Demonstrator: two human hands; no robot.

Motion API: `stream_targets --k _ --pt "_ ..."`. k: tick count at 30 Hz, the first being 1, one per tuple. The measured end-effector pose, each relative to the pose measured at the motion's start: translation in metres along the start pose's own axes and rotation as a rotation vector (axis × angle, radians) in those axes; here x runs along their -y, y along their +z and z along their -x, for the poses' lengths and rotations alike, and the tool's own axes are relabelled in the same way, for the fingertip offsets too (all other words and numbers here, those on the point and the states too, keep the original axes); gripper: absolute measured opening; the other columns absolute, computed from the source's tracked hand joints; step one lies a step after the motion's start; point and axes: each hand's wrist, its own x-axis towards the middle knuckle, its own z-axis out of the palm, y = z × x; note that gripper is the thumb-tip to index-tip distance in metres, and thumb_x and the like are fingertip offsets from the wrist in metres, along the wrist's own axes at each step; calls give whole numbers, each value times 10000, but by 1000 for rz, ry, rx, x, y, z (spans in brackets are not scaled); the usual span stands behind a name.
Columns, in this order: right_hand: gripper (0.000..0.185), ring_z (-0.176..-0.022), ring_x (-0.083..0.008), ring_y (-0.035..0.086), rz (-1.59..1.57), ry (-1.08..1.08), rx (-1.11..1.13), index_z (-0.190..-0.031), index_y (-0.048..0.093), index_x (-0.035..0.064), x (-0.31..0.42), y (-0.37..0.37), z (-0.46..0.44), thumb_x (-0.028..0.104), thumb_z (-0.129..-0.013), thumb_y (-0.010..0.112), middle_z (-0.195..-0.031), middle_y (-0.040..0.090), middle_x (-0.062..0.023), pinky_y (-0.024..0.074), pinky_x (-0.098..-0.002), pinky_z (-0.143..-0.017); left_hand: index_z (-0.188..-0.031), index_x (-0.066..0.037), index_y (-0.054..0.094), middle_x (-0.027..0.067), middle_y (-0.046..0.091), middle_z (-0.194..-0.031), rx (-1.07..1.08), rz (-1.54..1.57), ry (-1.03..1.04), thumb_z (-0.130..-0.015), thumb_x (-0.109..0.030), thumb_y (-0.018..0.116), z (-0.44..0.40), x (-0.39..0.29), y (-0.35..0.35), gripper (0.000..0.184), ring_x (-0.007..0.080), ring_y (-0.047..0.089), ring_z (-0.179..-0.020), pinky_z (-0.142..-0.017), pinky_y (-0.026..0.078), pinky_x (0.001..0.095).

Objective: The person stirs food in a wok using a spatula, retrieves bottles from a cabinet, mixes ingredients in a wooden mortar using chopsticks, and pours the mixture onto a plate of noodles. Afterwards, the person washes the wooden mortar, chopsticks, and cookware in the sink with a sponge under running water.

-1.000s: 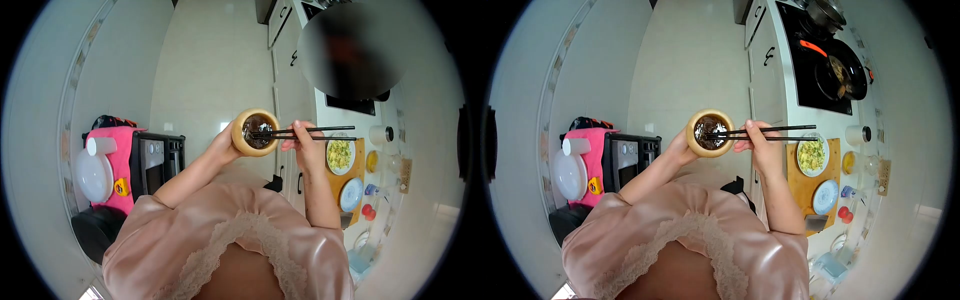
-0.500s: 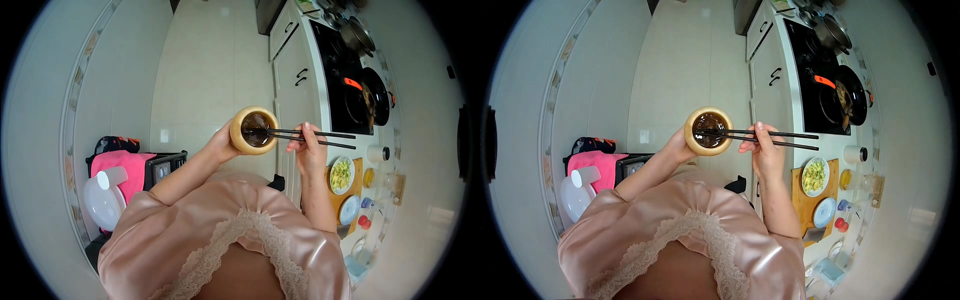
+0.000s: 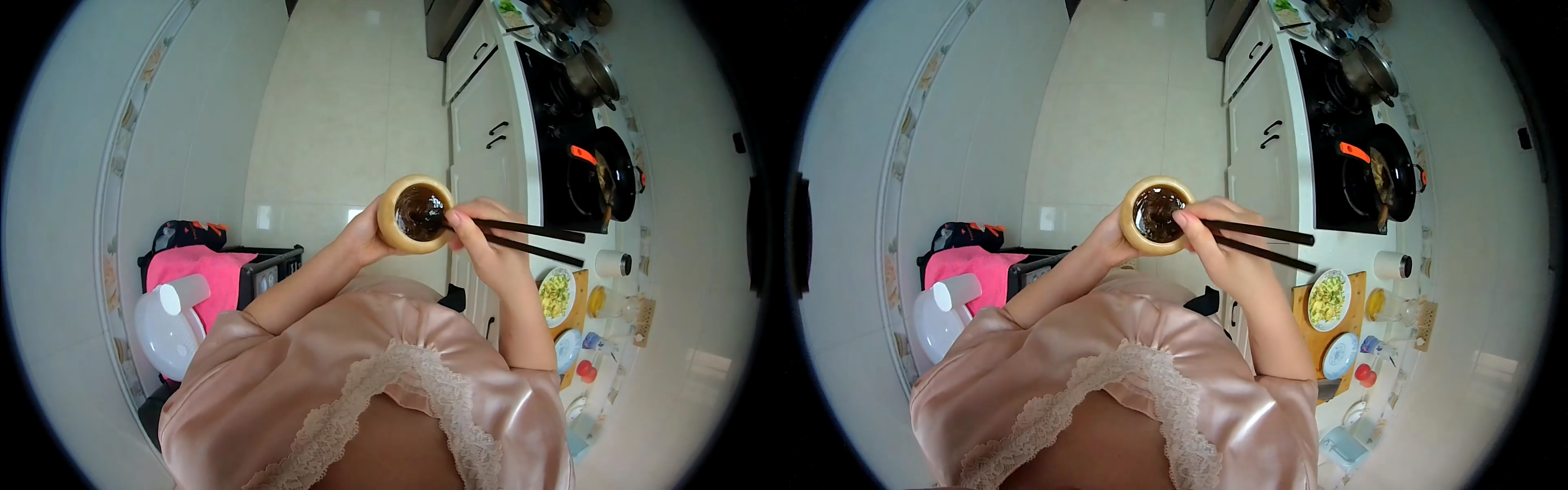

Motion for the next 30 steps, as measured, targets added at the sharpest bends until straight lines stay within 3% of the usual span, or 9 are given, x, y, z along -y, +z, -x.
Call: stream_targets --k 4,7,10,14,17,19,24,28,30 --pt "190 -563 -189 566 12 132 7 -789 631 -35 24 0 -5 141 -861 620 -685 609 -120 448 -296 -536 -1235 -76 490 107 557 -1209 -34 -6 2 -978 -352 312 6 -5 4 418 258 561 -1094 -900 487 488" --pt "176 -636 -244 593 22 -28 -7 -799 623 -42 15 8 -12 124 -857 620 -717 616 -144 457 -320 -566 -1247 -74 481 110 553 -1218 -33 -14 32 -980 -358 297 7 -5 3 432 264 555 -1106 -904 481 499" --pt "168 -655 -259 587 89 36 1 -795 622 -41 16 7 -9 116 -854 621 -727 618 -153 458 -323 -578 -1256 -74 476 108 550 -1224 3 2 28 -982 -364 286 6 -5 -1 442 264 550 -1116 -905 481 500" --pt "204 -559 -134 567 108 -99 -66 -812 614 -54 9 12 -15 140 -873 624 -684 590 -93 437 -228 -493 -1262 -79 473 105 546 -1231 -21 -16 26 -984 -368 277 8 -7 -4 447 263 547 -1123 -908 481 497" --pt "209 -568 -126 568 -50 112 99 -812 615 -55 18 11 -13 144 -875 624 -688 590 -84 448 -231 -503 -1261 -83 476 102 545 -1233 -25 -23 25 -984 -369 276 8 -7 -7 446 260 550 -1118 -906 482 494" --pt "216 -565 -238 559 17 -37 -17 -787 606 -46 10 17 -20 150 -876 608 -672 591 -137 435 -314 -529 -1258 -84 479 98 547 -1231 -30 -25 18 -984 -368 277 9 -8 -9 443 255 554 -1112 -903 485 493" --pt "244 -556 -189 555 -173 240 101 -796 619 -43 16 12 -22 188 -877 615 -642 580 -116 431 -283 -521 -1246 -87 487 87 553 -1219 -16 -63 13 -984 -360 285 9 -10 -10 429 248 559 -1101 -897 488 492" --pt "215 -556 -118 568 63 -27 -71 -832 640 -43 12 0 -23 169 -862 628 -689 605 -85 442 -231 -508 -1239 -90 491 89 555 -1214 -33 -25 40 -983 -361 291 7 -11 -7 423 249 557 -1100 -895 489 489" --pt "208 -537 -127 568 63 48 -62 -837 643 -43 6 -1 -21 163 -861 624 -687 606 -92 447 -235 -507 -1235 -92 493 89 555 -1213 -62 -16 34 -983 -361 292 9 -15 -1 420 248 555 -1102 -896 487 491"
